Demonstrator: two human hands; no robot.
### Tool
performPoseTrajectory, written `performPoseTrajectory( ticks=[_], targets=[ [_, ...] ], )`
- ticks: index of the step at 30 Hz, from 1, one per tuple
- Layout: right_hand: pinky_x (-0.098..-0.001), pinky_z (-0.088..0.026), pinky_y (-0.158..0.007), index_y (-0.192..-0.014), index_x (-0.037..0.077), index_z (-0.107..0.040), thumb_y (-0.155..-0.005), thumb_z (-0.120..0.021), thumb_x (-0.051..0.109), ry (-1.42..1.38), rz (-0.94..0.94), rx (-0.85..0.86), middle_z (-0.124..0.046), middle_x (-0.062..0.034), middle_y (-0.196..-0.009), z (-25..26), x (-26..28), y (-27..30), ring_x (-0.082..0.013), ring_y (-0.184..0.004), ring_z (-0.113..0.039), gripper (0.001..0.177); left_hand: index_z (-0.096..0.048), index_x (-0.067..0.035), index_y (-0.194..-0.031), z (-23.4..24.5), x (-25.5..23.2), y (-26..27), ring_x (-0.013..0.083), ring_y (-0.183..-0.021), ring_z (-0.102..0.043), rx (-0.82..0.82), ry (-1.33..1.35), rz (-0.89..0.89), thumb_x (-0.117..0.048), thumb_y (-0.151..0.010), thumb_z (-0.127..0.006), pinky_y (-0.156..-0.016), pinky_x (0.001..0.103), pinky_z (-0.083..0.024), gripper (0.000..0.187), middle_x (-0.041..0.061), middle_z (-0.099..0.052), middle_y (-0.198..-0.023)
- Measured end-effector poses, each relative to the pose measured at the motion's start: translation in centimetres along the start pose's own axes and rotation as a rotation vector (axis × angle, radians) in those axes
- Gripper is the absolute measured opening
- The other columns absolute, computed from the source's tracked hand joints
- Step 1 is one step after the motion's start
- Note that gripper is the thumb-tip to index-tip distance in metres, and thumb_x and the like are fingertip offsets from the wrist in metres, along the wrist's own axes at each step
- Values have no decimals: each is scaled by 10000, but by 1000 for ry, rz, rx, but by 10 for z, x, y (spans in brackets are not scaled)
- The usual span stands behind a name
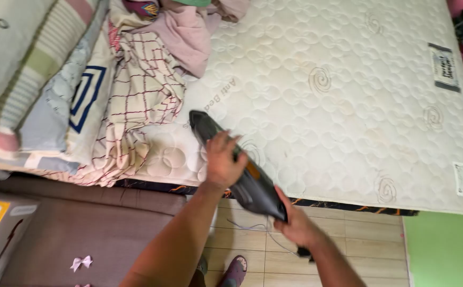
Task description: The person uses a handheld vacuum cleaner to clean a mattress and a nearby storage bench. They systematically move the vacuum over the mattress surface, then clean the floor area between the bed and a shelf, and finally vacuum the top of a storage bench after moving a stack of folded linens.
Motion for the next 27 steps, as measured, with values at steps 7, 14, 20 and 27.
performPoseTrajectory(
  ticks=[7,14,20,27],
  targets=[
    [-398,-524,-965,-1645,380,-58,-810,-686,125,319,6,16,-739,-209,-1055,36,78,-45,-327,-1015,-709,1076,-527,-247,-1467,1,-6,-20,421,-1554,14,418,-222,188,-590,-897,-584,-1226,614,-22,668,125,-170,-1688],
    [-373,-513,-987,-1636,402,-55,-807,-688,121,308,68,69,-728,-186,-1105,47,69,-39,-312,-1053,-691,1080,-408,-256,-1538,-18,-21,-13,401,-1567,64,561,-343,276,-619,-933,-522,-1244,595,-7,715,101,-85,-1704],
    [-407,-547,-958,-1640,414,-68,-815,-646,88,293,81,201,-741,-196,-1089,81,15,-30,-338,-1007,-705,1058,-413,-174,-1525,-60,-66,23,436,-1567,74,460,-393,381,-546,-973,-465,-1227,648,14,667,142,-113,-1693],
    [-406,-522,-1000,-1606,538,-88,-874,-688,113,499,90,252,-720,-107,-1130,158,-52,-50,-248,-1068,-706,1038,-334,-138,-1553,-122,-124,46,487,-1538,101,343,-347,508,-546,-1005,-405,-1206,678,32,687,196,-61,-1672]
  ],
)
Point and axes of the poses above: each hand's wrist, its own y-axis away from the middle knuckle, its own z-axis out of the back of the hand, x = y × z, the point moved 9 cm from there along -y, towards the middle knuckle
